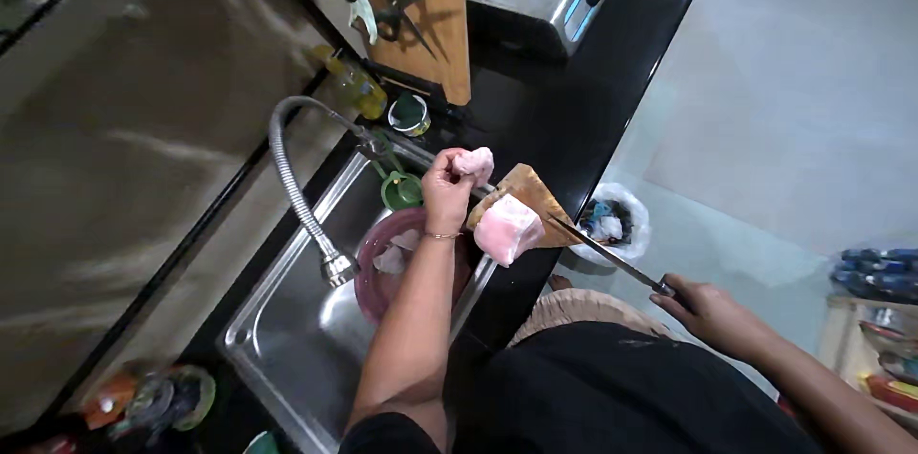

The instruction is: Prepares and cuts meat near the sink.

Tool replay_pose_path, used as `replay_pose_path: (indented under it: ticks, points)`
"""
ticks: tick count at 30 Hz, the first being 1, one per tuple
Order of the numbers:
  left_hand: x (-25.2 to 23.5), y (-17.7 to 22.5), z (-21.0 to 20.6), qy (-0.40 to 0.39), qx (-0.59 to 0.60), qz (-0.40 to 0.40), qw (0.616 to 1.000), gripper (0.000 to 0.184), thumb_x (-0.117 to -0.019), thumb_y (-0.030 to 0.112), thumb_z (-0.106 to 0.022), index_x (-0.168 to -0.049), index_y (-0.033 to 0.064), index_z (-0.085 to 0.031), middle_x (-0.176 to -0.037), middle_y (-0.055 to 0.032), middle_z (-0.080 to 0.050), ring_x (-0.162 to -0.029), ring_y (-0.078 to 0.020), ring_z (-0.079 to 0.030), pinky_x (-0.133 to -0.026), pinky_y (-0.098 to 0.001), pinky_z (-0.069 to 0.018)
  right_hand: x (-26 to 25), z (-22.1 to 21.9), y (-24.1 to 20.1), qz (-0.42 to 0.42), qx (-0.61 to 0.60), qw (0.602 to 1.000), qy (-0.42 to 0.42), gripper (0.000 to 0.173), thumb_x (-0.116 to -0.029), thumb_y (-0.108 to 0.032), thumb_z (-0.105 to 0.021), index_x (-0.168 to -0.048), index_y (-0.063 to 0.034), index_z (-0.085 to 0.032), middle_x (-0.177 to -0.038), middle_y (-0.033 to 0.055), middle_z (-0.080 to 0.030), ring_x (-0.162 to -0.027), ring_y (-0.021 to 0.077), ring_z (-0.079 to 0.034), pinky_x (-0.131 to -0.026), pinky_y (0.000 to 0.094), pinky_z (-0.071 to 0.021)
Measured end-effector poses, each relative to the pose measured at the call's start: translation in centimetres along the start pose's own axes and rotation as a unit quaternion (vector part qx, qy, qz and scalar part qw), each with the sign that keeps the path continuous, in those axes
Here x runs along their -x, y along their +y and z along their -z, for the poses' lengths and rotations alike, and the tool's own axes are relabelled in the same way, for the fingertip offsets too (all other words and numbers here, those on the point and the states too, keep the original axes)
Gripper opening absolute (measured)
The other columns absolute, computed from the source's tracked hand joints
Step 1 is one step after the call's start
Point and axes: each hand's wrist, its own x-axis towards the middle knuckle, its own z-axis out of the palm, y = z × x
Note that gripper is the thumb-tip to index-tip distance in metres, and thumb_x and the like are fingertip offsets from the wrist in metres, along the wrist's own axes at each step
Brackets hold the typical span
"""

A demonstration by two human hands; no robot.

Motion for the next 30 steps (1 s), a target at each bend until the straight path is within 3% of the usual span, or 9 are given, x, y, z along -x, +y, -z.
replay_pose_path:
  ticks: [3,9,13,17,20,23,25,28,30]
  points:
    - [0.7,-0.9,3.0,0.05,-0.113,0.013,0.992,0.036,-0.0839,-0.004,-0.077,-0.118,-0.0039,-0.065,-0.109,-0.0148,-0.071,-0.097,-0.0156,-0.069,-0.088,-0.0325,-0.0583,0.1,0.0,0.0,0.0,0.009,1.0,0.009,0.033,-0.1055,-0.03,-0.059,-0.109,0.0024,-0.063,-0.074,0.0168,-0.062,-0.068,0.0334,-0.064,-0.067,0.0551,-0.0526]
    - [5.2,-6.0,9.7,-0.024,-0.346,0.279,0.895,0.039,-0.0908,0.01,-0.076,-0.125,-0.004,-0.064,-0.124,-0.0281,-0.065,-0.119,-0.0429,-0.062,-0.105,-0.0608,-0.0464,0.0,-0.2,0.0,0.022,0.026,0.999,0.03,0.029,-0.1037,-0.026,-0.062,-0.106,0.0028,-0.064,-0.069,0.0148,-0.059,-0.062,0.0307,-0.06,-0.061,0.0533,-0.0496]
    - [8.8,-10.0,10.5,-0.085,-0.386,0.412,0.821,0.04,-0.0945,0.015,-0.072,-0.13,-0.0011,-0.064,-0.129,-0.0275,-0.064,-0.124,-0.044,-0.06,-0.107,-0.0606,-0.0444,0.1,0.2,-0.6,0.033,0.028,0.998,0.034,0.029,-0.1039,-0.027,-0.061,-0.105,0.0023,-0.064,-0.067,0.0135,-0.058,-0.059,0.0285,-0.058,-0.058,0.0512,-0.0488]
    - [9.7,-10.4,9.0,-0.137,-0.395,0.487,0.767,0.042,-0.101,0.012,-0.059,-0.141,0.0005,-0.056,-0.14,-0.0252,-0.058,-0.133,-0.0394,-0.055,-0.112,-0.0561,-0.0418,0.1,1.0,-2.0,0.004,0.009,1.0,0.014,0.031,-0.1062,-0.029,-0.058,-0.108,0.0009,-0.063,-0.068,0.011,-0.056,-0.058,0.0241,-0.056,-0.057,0.0458,-0.0489]
    - [9.0,-9.2,7.9,-0.116,-0.397,0.459,0.786,0.056,-0.1009,0.023,-0.063,-0.149,0.0005,-0.047,-0.139,-0.0262,-0.059,-0.132,-0.0408,-0.056,-0.111,-0.0578,-0.0423,-0.1,1.0,-2.3,-0.003,-0.034,0.999,0.003,0.032,-0.1086,-0.031,-0.051,-0.107,-0.0004,-0.061,-0.067,0.0077,-0.053,-0.054,0.0193,-0.054,-0.055,0.041,-0.0488]
    - [8.2,-6.2,6.2,-0.057,-0.334,0.325,0.883,0.077,-0.0948,0.036,-0.075,-0.152,-0.0027,-0.041,-0.143,-0.0299,-0.053,-0.133,-0.045,-0.052,-0.112,-0.0593,-0.0408,-0.1,0.7,-2.8,0.001,-0.083,0.997,-0.005,0.036,-0.1107,-0.031,-0.042,-0.111,-0.0008,-0.063,-0.068,0.0056,-0.053,-0.054,0.0161,-0.053,-0.053,0.0373,-0.0487]
    - [7.8,-3.4,4.1,-0.062,-0.297,0.233,0.924,0.093,-0.086,0.041,-0.083,-0.155,-0.0018,-0.037,-0.149,-0.0294,-0.048,-0.137,-0.0451,-0.048,-0.113,-0.06,-0.0397,-0.2,0.6,-3.5,0.008,-0.091,0.996,-0.007,0.038,-0.1112,-0.03,-0.039,-0.115,-0.0011,-0.063,-0.07,0.0058,-0.056,-0.056,0.016,-0.056,-0.055,0.0374,-0.051]
    - [7.9,-0.1,0.3,-0.143,-0.305,0.165,0.927,0.115,-0.0762,0.055,-0.086,-0.159,0.0002,-0.03,-0.159,-0.0257,-0.038,-0.144,-0.0416,-0.042,-0.115,-0.0596,-0.0376,-0.5,0.7,-5.3,0.036,-0.054,0.998,0.005,0.04,-0.1117,-0.031,-0.038,-0.117,-0.0005,-0.063,-0.075,0.0102,-0.059,-0.062,0.0222,-0.06,-0.062,0.0447,-0.0534]
    - [8.0,1.2,-1.8,-0.195,-0.329,0.166,0.909,0.117,-0.0782,0.06,-0.082,-0.161,0.0011,-0.026,-0.163,-0.0237,-0.033,-0.149,-0.0395,-0.035,-0.118,-0.0608,-0.0317,-0.9,0.9,-6.6,0.066,-0.018,0.997,0.026,0.041,-0.1117,-0.032,-0.038,-0.114,0.0007,-0.063,-0.073,0.0121,-0.06,-0.062,0.026,-0.062,-0.061,0.048,-0.0539]
